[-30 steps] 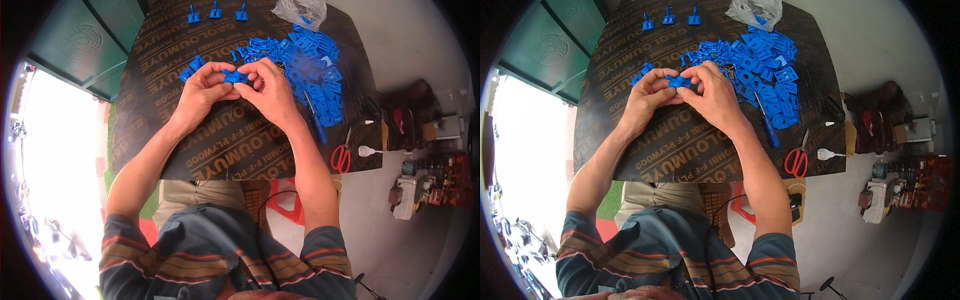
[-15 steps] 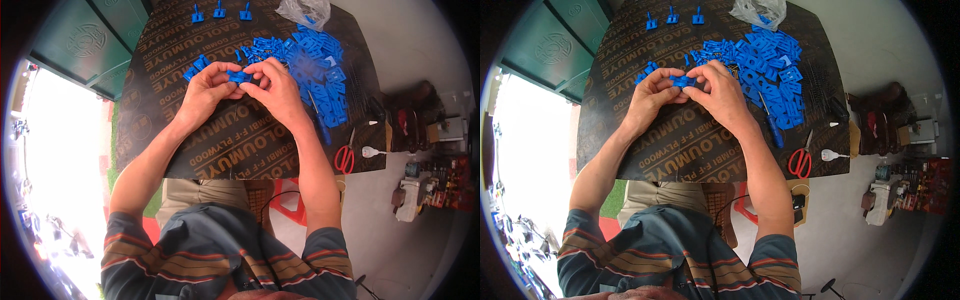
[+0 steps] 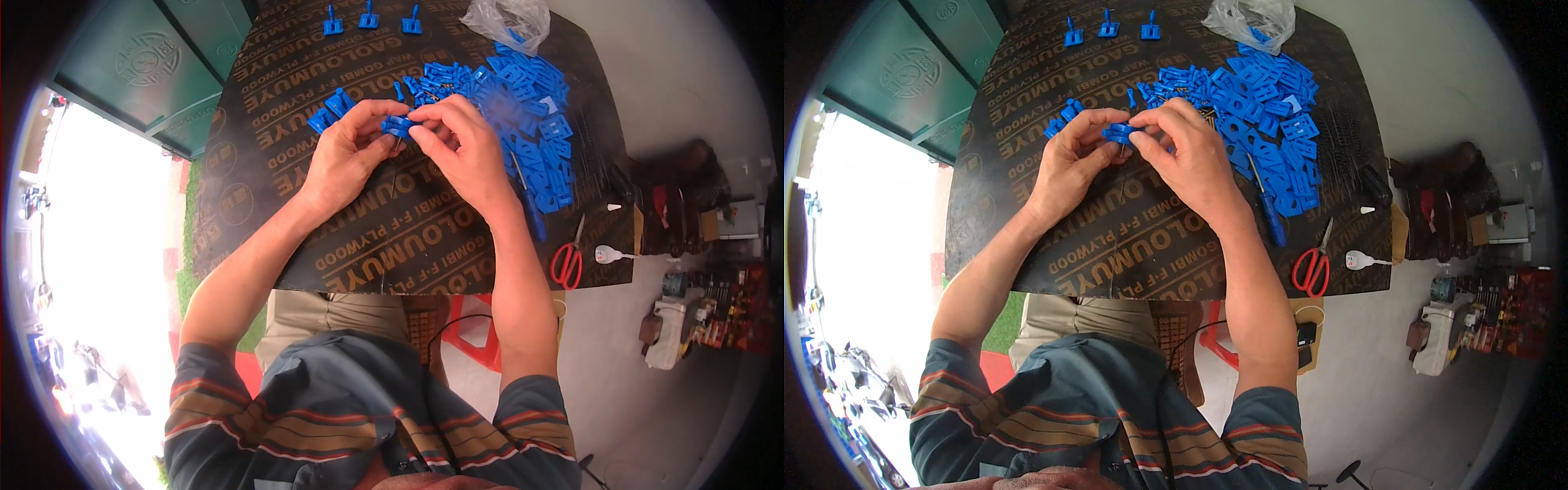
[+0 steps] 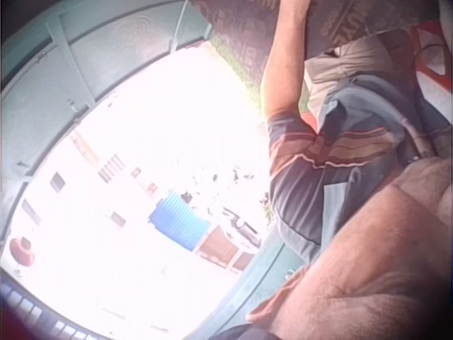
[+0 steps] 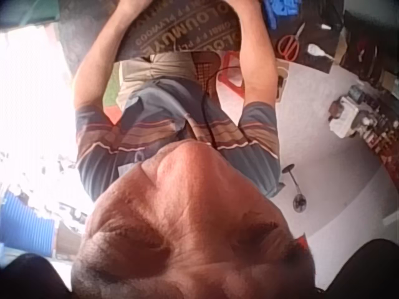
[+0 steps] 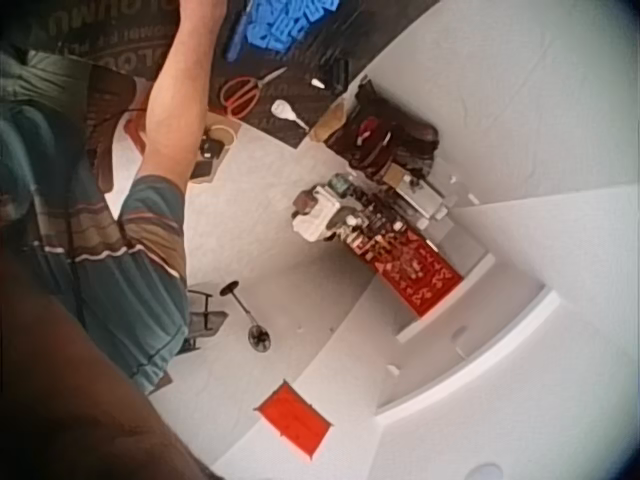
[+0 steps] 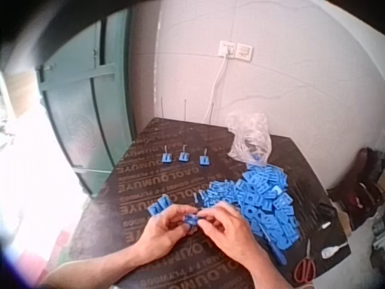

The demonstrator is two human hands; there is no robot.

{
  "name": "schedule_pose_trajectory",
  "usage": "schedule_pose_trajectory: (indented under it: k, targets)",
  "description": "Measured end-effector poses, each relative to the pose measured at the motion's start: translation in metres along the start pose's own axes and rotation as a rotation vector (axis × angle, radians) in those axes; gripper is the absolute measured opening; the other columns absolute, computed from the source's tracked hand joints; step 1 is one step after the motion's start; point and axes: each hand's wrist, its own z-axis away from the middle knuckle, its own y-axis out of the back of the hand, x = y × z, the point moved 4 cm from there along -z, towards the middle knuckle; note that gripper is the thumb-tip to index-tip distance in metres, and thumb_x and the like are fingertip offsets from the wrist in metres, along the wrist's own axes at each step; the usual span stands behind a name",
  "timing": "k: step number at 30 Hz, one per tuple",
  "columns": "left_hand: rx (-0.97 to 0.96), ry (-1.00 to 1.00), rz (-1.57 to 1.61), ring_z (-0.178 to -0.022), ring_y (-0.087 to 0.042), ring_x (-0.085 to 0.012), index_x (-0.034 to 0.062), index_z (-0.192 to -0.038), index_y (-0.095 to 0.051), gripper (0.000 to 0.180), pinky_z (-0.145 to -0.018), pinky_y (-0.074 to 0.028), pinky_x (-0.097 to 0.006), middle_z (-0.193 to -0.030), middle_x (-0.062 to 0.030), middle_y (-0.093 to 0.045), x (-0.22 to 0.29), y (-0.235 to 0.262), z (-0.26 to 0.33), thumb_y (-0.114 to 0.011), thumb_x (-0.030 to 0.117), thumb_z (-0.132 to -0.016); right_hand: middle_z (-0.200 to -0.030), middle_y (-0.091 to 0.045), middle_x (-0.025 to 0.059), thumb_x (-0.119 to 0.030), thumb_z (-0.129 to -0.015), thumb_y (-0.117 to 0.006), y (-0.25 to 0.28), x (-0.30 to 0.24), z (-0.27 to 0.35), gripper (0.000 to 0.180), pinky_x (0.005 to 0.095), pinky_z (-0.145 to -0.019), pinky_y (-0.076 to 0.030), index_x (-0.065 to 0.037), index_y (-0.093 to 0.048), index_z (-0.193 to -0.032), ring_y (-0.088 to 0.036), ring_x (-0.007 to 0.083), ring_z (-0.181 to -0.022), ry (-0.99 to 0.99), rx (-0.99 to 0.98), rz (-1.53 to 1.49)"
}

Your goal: The person assembles plastic clips by fitting components together by hand and pushing pins into place with a screwdriver.

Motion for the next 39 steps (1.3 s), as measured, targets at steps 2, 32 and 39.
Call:
schedule_pose_trajectory:
  k: [2,32,39]
  targets:
    - [-0.014,-0.046,-0.083,-0.103,-0.072,-0.0125,0.0018,-0.141,-0.06,0.038,-0.095,-0.06,-0.028,-0.122,-0.0092,-0.072,0.003,0.0,0.001,-0.057,-0.007,-0.105,-0.102,-0.067,0.0053,-0.01,-0.096,-0.079,0.0,0.0,-0.001,0.017,0.0335,-0.071,-0.057,-0.009,-0.075,-0.112,-0.069,0.0186,-0.082,0.013,0.024,-0.042]
    - [-0.008,0.105,-0.107,-0.082,-0.071,-0.0092,0.0017,-0.13,-0.069,0.03,-0.076,-0.062,-0.024,-0.095,-0.0048,-0.073,-0.019,0.011,-0.006,-0.073,0.004,-0.101,-0.086,-0.068,0.0073,-0.025,-0.087,-0.087,0.027,-0.064,0.071,0.028,0.0388,-0.071,-0.054,-0.006,-0.07,-0.098,-0.067,0.0242,-0.079,-0.397,-0.538,0.122]
    - [0.019,0.205,0.134,-0.087,-0.075,-0.0142,-0.0024,-0.13,-0.067,0.031,-0.082,-0.065,-0.028,-0.107,-0.0117,-0.078,-0.013,0.017,-0.01,-0.073,0.006,-0.101,-0.093,-0.067,0.0075,-0.011,-0.092,-0.081,0.034,-0.034,0.143,0.019,0.0382,-0.076,-0.054,-0.003,-0.068,-0.104,-0.066,0.0243,-0.085,-0.358,-0.272,0.302]
